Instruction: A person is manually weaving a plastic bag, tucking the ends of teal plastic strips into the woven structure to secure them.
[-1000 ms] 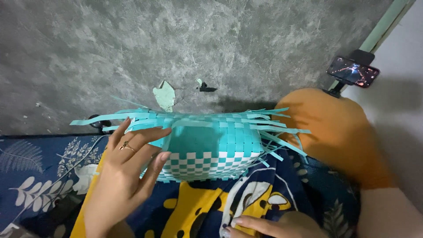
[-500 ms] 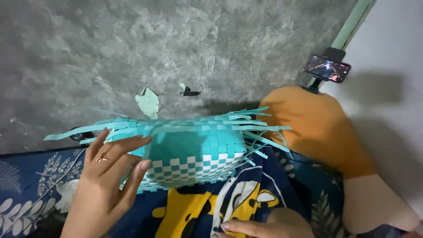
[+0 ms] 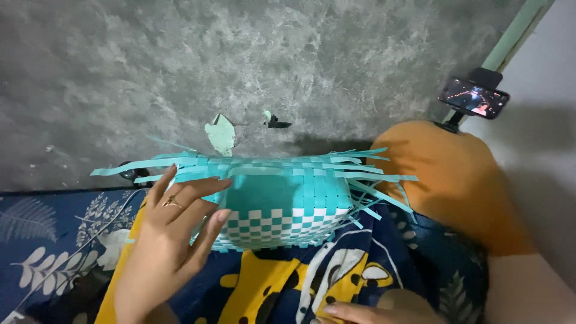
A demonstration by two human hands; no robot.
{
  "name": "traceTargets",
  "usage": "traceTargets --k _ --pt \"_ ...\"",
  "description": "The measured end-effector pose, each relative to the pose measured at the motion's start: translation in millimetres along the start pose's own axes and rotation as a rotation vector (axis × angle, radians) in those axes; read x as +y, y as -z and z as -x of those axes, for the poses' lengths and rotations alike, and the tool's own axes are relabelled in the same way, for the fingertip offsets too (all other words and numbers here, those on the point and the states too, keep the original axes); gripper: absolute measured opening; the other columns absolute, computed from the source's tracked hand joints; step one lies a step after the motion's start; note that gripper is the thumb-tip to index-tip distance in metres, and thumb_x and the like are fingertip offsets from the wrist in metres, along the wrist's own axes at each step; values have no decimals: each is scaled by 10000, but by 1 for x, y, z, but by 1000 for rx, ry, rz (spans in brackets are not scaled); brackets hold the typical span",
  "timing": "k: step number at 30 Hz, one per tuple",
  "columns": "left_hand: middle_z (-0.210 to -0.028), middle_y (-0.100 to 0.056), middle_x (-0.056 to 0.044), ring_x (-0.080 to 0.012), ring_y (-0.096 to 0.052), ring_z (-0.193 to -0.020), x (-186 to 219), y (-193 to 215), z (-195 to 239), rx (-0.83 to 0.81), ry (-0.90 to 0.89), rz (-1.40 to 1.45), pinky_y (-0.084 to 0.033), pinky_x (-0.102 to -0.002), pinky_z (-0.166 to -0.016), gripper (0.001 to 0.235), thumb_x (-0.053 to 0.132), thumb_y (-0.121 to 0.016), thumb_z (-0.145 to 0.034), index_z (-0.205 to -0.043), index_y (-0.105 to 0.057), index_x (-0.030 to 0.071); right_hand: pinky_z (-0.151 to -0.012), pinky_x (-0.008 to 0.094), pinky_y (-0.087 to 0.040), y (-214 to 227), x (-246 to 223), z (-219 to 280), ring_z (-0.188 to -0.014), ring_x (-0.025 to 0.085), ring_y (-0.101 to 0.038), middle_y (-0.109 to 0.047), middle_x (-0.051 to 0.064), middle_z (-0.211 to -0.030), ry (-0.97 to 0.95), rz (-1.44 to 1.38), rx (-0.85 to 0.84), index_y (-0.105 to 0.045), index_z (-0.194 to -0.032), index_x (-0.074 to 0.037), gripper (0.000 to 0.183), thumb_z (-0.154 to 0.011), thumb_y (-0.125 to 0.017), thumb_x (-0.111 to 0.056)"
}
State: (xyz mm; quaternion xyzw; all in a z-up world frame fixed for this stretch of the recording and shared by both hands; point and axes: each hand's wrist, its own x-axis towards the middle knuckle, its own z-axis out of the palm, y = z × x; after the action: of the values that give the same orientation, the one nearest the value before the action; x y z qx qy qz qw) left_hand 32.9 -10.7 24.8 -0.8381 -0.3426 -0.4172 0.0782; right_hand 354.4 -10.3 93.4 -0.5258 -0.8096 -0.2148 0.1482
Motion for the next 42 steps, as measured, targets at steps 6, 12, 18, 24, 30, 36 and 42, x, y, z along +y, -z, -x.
traceTargets --k 6,12,18,24,30,36,42 --pt "-1160 -633 -51 -206 -645 -936 1 1 -1 -16 9 17 -272 -568 -1119 193 189 -475 -937 -809 -594 106 -732 341 -446 2 0 0 -949 125 -584 -660 -120 -953 -72 -75 -52 -684 -846 -250 183 -861 -510 -306" --pt "-1171 -627 -55 -219 -630 -1021 -2 1 1 -36 12 8 -247 -590 -1136 188 205 -472 -935 -835 -600 111 -771 352 -461 -11 18 8 -934 174 -612 -675 -59 -1038 9 -78 56 -708 -1005 -216 250 -807 -555 -204" --pt "-1187 -612 -27 -203 -616 -1039 -3 -2 3 -41 33 -19 -195 -567 -1157 182 204 -487 -928 -818 -612 132 -745 322 -457 -9 17 8 -945 158 -590 -657 -64 -966 107 -143 129 -692 -887 -171 122 -877 -572 -181" --pt "-1186 -619 -33 -198 -612 -1049 -2 -3 2 -47 17 -18 -203 -553 -1156 164 200 -493 -926 -841 -620 140 -630 366 -429 -25 32 13 -731 196 -556 -613 -14 -801 259 -69 350 -674 -817 -112 101 -899 -617 -92" --pt "-1168 -631 -39 -205 -612 -1057 0 -2 0 -47 25 -18 -192 -553 -1159 182 195 -493 -924 -794 -603 129 -622 317 -414 -19 29 11 -824 125 -551 -580 -98 -817 90 -92 69 -593 -740 -182 137 -871 -559 -164" --pt "-1177 -624 -39 -227 -600 -1060 0 0 0 -65 50 -24 -194 -581 -1164 214 213 -481 -926 -796 -626 123 -758 340 -444 -33 41 17 -926 167 -588 -639 -45 -982 104 -133 190 -664 -957 -135 165 -841 -553 -94" --pt "-1131 -644 -71 -253 -614 -1040 1 1 -1 -40 33 -37 -161 -589 -1180 197 168 -514 -909 -748 -598 94 -843 356 -464 -28 38 16 -1135 210 -589 -651 3 -1148 221 -77 249 -701 -1021 -140 207 -827 -674 -206"
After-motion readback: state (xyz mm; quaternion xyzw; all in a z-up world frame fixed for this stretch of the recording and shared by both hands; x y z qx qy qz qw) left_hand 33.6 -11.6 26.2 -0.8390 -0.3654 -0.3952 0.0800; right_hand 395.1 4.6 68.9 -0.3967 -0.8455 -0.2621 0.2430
